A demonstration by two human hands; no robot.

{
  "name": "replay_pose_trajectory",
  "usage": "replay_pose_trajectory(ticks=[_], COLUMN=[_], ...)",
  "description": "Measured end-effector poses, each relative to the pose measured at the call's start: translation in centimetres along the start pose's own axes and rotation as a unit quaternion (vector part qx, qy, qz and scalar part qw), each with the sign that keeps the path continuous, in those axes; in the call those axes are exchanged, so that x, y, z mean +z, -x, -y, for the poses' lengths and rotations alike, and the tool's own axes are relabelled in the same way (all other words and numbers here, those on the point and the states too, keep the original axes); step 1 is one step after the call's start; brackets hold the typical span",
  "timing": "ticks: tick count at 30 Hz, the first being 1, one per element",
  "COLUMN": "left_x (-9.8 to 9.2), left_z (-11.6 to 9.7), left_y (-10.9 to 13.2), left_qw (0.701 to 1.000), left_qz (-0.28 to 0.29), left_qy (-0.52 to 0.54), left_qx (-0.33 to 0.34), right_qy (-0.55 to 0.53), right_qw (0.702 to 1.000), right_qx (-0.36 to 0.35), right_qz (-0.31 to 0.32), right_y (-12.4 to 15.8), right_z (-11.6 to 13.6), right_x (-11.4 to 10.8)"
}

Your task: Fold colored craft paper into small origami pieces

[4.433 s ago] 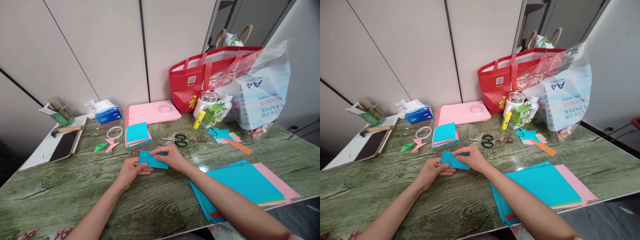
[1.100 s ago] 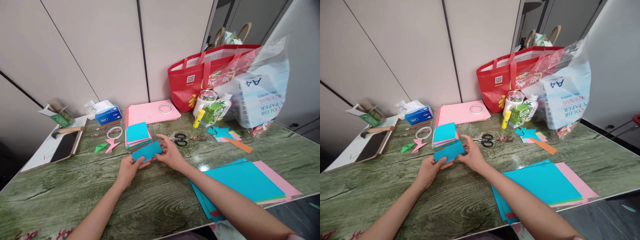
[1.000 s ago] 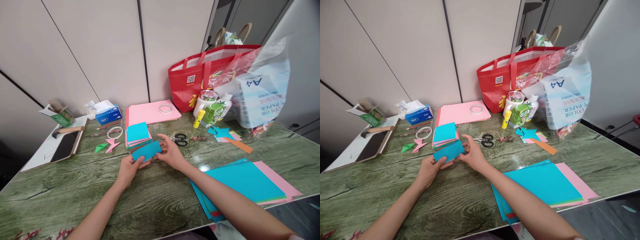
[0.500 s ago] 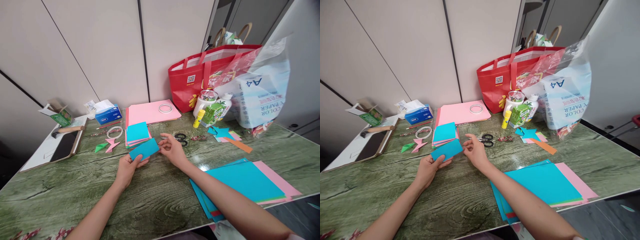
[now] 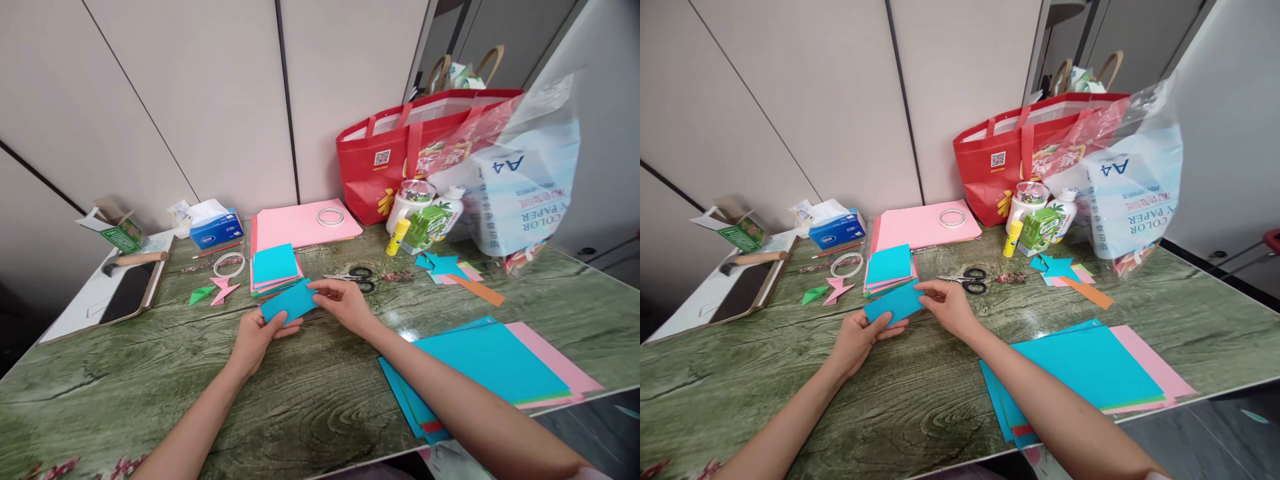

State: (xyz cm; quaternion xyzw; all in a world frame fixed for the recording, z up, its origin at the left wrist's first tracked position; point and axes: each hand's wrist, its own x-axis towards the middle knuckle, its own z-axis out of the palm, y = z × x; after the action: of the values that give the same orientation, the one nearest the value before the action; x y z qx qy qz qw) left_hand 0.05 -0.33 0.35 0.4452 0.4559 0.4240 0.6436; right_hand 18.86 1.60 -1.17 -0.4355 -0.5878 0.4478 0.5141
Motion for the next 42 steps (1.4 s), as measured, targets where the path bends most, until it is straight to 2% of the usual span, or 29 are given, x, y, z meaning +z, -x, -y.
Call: replay_pose_trajectory(ticks=[10,14,17,21,24,26,30,33,36,42], left_x=[0.1,0.2,0.2,0.3,0.3,0.4,0.3,0.2,0.0,-0.4], left_z=[-0.9,-0.7,-0.7,-0.4,0.1,0.5,0.7,0.5,0.3,0.8], left_y=[-0.3,0.1,0.3,0.2,0.2,0.2,0.2,0.0,-0.1,-0.6], left_qw=[0.989,0.988,0.991,0.992,0.975,0.966,0.965,0.959,0.961,0.974], left_qz=[0.058,0.108,0.12,0.075,0.017,0.017,0.038,0.003,-0.034,-0.11], left_qy=[0.099,0.075,0.034,-0.1,-0.199,-0.231,-0.23,-0.239,-0.238,-0.144], left_qx=[-0.089,-0.077,-0.047,0.025,0.1,0.115,0.123,0.155,0.14,0.134], right_qy=[0.03,0.025,0.014,-0.041,-0.092,-0.107,-0.109,-0.104,-0.113,-0.102], right_qw=[0.999,0.998,0.999,0.999,0.995,0.992,0.991,0.991,0.989,0.991], right_qx=[-0.027,-0.047,-0.043,-0.013,0.019,0.041,0.051,0.047,0.07,0.078], right_qz=[-0.018,-0.017,-0.002,0.017,0.037,0.051,0.059,0.063,0.063,0.024], right_y=[-0.1,0.1,0.3,0.7,0.9,1.0,1.0,0.9,0.8,0.9], right_z=[0.0,0.2,0.4,0.3,0.2,0.1,0.3,0.4,0.3,-0.1], right_x=[-0.2,-0.1,0.2,1.0,1.6,1.8,1.9,1.8,1.7,1.4])
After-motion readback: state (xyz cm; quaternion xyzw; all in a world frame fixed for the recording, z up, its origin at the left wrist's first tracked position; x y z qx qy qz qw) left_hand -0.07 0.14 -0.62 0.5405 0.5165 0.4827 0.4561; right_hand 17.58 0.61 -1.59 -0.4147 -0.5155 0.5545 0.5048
